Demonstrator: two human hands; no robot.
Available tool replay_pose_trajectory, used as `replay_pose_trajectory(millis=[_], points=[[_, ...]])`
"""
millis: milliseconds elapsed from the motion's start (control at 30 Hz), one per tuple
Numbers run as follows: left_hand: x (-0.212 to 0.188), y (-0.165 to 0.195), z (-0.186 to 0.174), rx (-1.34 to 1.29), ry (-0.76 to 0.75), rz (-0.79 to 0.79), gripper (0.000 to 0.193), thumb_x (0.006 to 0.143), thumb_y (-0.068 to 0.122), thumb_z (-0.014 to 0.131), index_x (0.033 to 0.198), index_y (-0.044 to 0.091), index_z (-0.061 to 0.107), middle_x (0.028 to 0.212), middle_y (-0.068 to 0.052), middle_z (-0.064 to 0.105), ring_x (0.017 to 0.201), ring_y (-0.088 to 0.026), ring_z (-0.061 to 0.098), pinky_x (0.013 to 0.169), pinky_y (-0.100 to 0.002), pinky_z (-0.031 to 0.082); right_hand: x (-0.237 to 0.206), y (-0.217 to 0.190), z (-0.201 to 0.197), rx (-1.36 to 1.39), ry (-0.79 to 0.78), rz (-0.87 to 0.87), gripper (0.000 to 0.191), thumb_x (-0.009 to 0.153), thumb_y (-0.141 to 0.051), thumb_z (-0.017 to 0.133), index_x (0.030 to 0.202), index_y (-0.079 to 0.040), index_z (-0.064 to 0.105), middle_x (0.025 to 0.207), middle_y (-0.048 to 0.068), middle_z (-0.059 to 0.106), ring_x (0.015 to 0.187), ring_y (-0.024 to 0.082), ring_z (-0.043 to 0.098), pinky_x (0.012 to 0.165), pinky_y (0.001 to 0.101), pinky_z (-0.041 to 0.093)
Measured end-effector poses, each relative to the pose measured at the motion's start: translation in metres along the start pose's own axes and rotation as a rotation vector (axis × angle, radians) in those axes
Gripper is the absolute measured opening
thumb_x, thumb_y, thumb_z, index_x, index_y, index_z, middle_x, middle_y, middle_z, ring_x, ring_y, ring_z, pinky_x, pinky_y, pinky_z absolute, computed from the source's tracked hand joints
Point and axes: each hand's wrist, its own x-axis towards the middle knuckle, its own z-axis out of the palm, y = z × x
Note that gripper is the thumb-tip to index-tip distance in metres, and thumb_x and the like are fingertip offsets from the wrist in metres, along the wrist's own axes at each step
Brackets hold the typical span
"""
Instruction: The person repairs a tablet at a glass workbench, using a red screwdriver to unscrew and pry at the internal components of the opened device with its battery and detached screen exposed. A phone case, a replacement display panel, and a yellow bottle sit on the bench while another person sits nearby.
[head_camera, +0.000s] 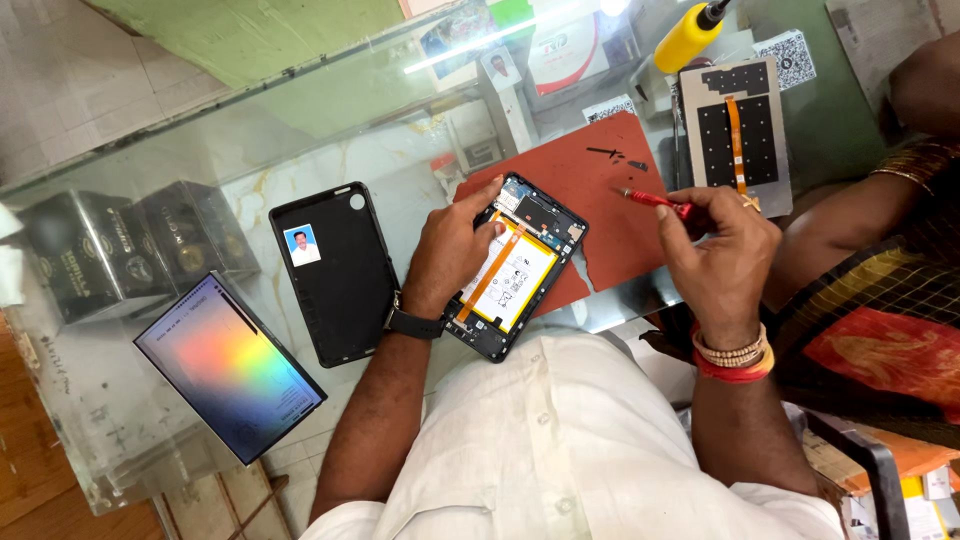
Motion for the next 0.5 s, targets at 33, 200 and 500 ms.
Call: replay_pose_trajectory(millis=[33, 200, 500], points=[[0.0, 0.0, 0.0, -0.005, 0.006, 0.013, 0.058, 0.088, 0.012, 0.071, 0.144, 0.019, 0.057, 0.114, -0.02, 0.073, 0.102, -0.039, 0.071, 0.087, -0.045, 0.055, 0.0, -0.003, 0.0, 0.007, -0.021, -0.004, 0.013, 0.097, -0.005, 0.081, 0.103, 0.001, 0.072, 0.086, 0.009, 0.069, 0.074, 0.017, 0.068, 0.069, 0.0302, 0.054], [-0.001, 0.001, 0.0, 0.01, 0.004, -0.007, 0.058, 0.088, 0.012, 0.072, 0.144, 0.02, 0.058, 0.112, -0.022, 0.072, 0.101, -0.041, 0.07, 0.086, -0.045, 0.054, 0.006, -0.007, 0.016, -0.07, -0.085, -0.058, 0.019, 0.091, -0.008, 0.085, 0.097, 0.002, 0.069, 0.082, 0.011, 0.068, 0.07, 0.019, 0.067, 0.065, 0.0312, 0.053], [0.0, 0.0, -0.003, 0.0, 0.018, -0.004, 0.059, 0.087, 0.012, 0.072, 0.143, 0.02, 0.058, 0.112, -0.022, 0.072, 0.101, -0.04, 0.07, 0.087, -0.046, 0.055, 0.001, 0.007, 0.058, 0.263, -0.1, 0.125, 0.01, 0.104, -0.007, 0.072, 0.105, 0.002, 0.069, 0.087, 0.008, 0.074, 0.076, 0.01, 0.071, 0.066, 0.0259, 0.056]])
